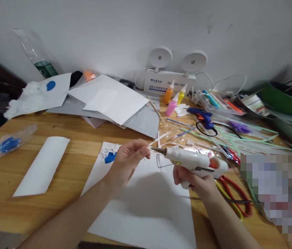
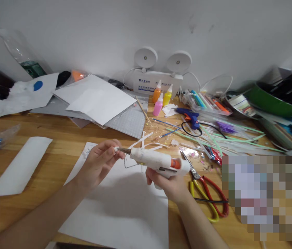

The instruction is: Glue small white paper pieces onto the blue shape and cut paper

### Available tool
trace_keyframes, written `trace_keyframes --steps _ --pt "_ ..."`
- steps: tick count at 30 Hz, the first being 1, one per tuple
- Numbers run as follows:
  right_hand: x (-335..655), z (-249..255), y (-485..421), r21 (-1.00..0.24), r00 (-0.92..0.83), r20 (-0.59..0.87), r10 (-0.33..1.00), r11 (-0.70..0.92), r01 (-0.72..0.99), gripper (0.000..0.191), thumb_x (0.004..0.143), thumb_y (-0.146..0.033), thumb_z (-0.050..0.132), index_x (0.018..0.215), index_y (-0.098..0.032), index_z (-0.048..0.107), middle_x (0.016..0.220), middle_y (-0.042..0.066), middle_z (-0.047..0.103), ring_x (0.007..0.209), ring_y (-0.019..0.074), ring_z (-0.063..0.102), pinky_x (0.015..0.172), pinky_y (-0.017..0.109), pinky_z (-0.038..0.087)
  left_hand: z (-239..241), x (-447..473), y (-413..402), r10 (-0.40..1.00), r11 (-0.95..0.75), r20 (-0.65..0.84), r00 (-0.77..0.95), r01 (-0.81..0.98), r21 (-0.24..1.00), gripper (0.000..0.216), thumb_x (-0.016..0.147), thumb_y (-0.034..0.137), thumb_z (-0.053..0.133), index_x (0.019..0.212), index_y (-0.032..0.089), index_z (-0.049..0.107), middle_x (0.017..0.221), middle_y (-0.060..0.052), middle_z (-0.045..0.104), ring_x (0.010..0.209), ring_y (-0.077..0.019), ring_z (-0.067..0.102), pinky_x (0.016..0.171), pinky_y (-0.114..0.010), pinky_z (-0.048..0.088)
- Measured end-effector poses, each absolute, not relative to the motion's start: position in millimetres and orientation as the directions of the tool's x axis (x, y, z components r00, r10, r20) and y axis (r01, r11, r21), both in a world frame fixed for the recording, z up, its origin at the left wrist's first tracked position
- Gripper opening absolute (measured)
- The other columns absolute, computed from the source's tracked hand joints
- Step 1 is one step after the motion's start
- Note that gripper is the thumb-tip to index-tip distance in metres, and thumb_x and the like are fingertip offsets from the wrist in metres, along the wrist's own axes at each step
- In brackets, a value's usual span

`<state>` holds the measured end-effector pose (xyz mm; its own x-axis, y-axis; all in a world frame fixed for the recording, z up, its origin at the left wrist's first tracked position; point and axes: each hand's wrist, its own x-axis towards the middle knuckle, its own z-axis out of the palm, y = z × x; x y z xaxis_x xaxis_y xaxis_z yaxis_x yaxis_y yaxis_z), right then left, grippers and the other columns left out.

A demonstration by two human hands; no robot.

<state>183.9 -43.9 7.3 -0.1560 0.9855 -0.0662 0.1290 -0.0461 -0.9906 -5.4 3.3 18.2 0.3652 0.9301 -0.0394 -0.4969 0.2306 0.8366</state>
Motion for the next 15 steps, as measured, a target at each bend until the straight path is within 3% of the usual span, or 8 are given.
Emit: trace_keyframes --steps 15 --pt "183.2 5.5 -44.1 -0.99 -0.13 -0.081 0.988 -0.065 0.121 0.026 0.071 -0.032 0.051 0.051 -0.017 0.052 0.047 0.001 0.051 0.043 0.0108 0.043 0.041 0.024 0.032 19.6 -6.3 3.5 0.931 0.212 -0.021 0.364 -0.495 0.843 0.008 0.07 0.027 0.062 0.069 0.02 0.063 0.065 0.002 0.051 0.065 -0.0091 0.048 0.069 -0.024 0.036"
